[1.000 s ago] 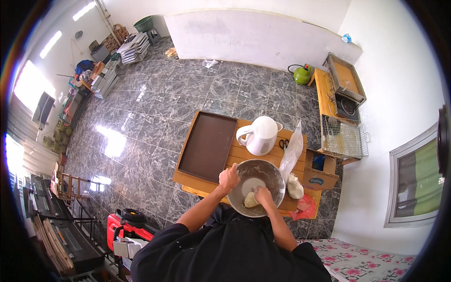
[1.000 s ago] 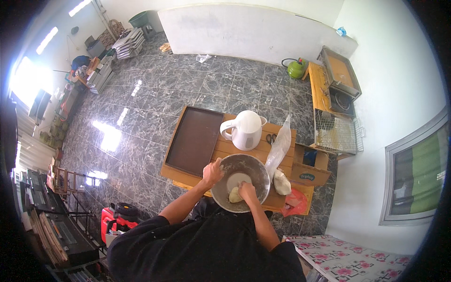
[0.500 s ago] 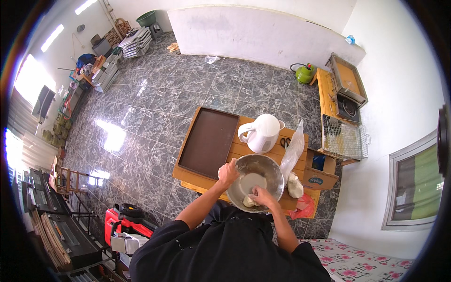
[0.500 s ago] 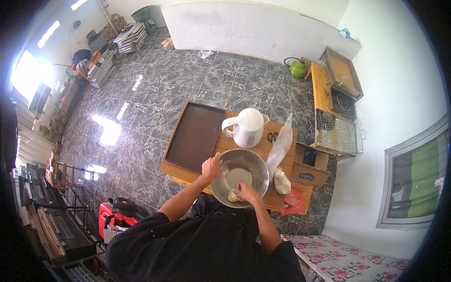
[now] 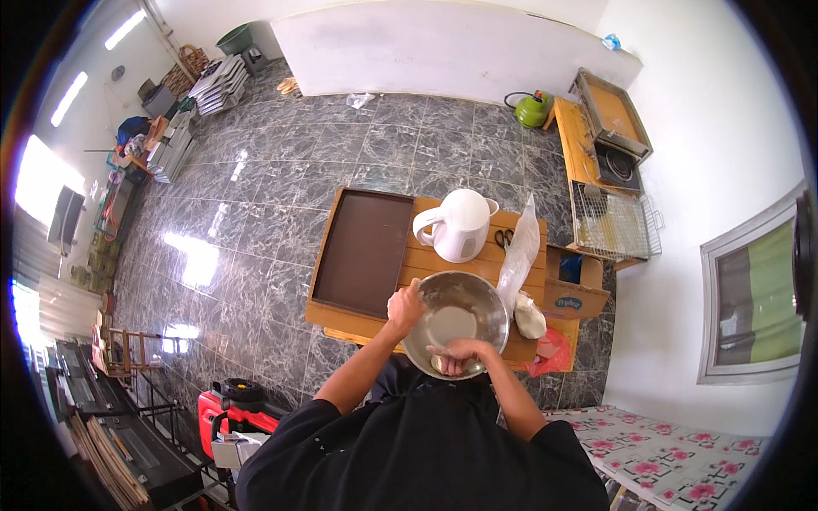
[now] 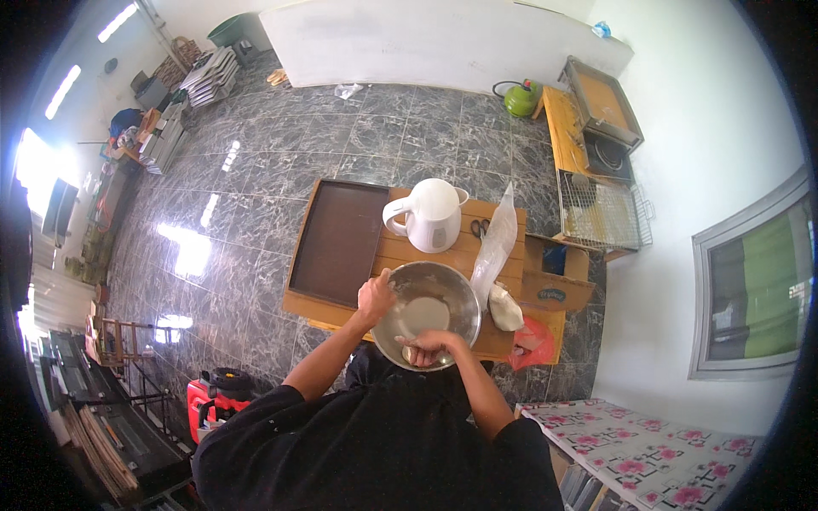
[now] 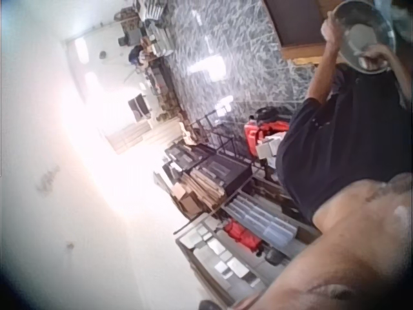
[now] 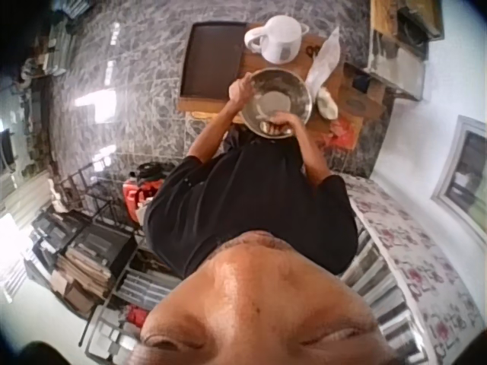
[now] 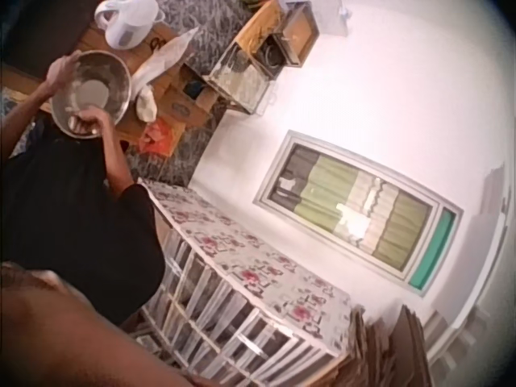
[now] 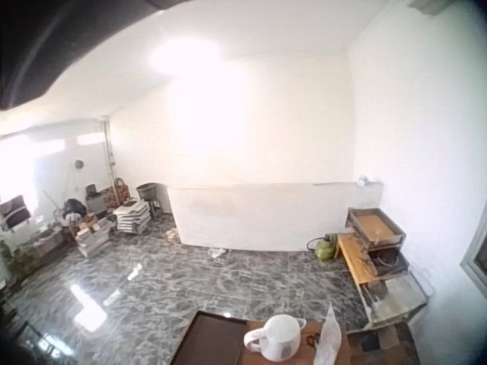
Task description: The person kneads dough inside a metal bowl by hand, repeatedly pushing and folding the mixture.
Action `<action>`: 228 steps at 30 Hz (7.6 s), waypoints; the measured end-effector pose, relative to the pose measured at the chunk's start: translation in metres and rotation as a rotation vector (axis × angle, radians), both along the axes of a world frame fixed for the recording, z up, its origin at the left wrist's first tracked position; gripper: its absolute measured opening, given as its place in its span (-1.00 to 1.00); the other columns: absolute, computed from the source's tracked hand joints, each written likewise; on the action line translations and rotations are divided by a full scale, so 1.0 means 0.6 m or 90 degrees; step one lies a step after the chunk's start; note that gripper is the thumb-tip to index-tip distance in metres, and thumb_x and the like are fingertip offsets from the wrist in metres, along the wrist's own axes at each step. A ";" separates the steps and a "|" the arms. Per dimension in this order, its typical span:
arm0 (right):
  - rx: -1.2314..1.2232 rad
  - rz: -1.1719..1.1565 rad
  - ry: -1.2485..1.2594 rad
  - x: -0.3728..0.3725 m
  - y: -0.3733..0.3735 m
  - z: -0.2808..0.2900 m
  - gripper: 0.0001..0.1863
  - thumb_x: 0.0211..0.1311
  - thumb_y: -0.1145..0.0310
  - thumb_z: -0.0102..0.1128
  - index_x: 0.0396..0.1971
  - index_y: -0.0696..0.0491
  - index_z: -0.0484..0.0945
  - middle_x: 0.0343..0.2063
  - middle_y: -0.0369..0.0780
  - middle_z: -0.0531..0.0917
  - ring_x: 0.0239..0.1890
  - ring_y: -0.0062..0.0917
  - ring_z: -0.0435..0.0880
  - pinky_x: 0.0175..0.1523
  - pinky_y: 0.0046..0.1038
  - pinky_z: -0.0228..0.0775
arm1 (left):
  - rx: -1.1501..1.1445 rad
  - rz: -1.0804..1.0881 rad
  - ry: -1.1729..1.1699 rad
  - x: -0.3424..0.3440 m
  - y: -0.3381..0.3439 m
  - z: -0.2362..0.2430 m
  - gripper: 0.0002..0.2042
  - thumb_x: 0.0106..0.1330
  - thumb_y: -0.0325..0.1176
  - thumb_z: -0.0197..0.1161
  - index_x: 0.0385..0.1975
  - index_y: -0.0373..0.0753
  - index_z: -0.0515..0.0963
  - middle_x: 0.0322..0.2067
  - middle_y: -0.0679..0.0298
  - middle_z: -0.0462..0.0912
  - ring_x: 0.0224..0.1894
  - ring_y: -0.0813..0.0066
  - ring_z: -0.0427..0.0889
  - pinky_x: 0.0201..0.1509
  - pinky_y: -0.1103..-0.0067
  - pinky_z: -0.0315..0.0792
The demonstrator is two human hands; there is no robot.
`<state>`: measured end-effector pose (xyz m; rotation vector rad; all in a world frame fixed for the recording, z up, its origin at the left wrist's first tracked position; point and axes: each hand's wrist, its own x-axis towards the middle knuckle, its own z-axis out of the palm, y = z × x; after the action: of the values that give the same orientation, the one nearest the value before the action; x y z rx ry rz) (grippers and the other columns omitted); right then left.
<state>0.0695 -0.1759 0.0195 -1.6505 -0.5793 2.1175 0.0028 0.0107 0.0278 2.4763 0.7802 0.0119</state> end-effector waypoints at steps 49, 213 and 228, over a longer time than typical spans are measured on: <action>-0.028 -0.677 -0.486 0.018 0.081 -0.079 -0.48 0.33 0.09 -0.10 -0.47 0.24 0.67 -0.52 0.03 0.68 -0.52 -0.09 0.67 -0.14 -0.19 0.51 | 0.006 0.006 -0.041 0.003 0.000 0.001 -0.66 0.03 -0.46 0.21 -0.14 -0.18 0.38 -0.39 -0.01 0.66 -0.32 -0.10 0.64 -0.26 0.13 0.50; 0.253 -0.116 -1.201 -0.030 -0.015 -0.181 -0.58 0.26 0.29 0.04 -0.79 0.07 0.62 -0.85 -0.10 0.55 -0.85 -0.36 0.53 -0.73 -0.26 0.36 | -0.028 0.002 -0.092 -0.012 -0.061 -0.008 -0.86 0.15 -0.38 0.16 -0.33 -0.23 0.41 -0.45 -0.08 0.63 -0.39 -0.18 0.60 -0.33 0.07 0.44; 0.017 0.064 -0.629 -0.027 -0.016 -0.068 -0.36 0.29 -0.16 -0.09 -0.20 0.15 0.69 -0.14 0.00 0.67 -0.02 -0.18 0.64 0.10 -0.27 0.43 | -0.008 -0.029 -0.059 -0.024 -0.047 -0.011 -0.68 0.04 -0.43 0.19 -0.16 -0.22 0.42 -0.39 -0.04 0.66 -0.34 -0.12 0.64 -0.27 0.12 0.50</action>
<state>0.0534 -0.1853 -0.0211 -2.6377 -0.9556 1.1972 -0.0114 -0.0176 0.0215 2.4620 0.6833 0.1047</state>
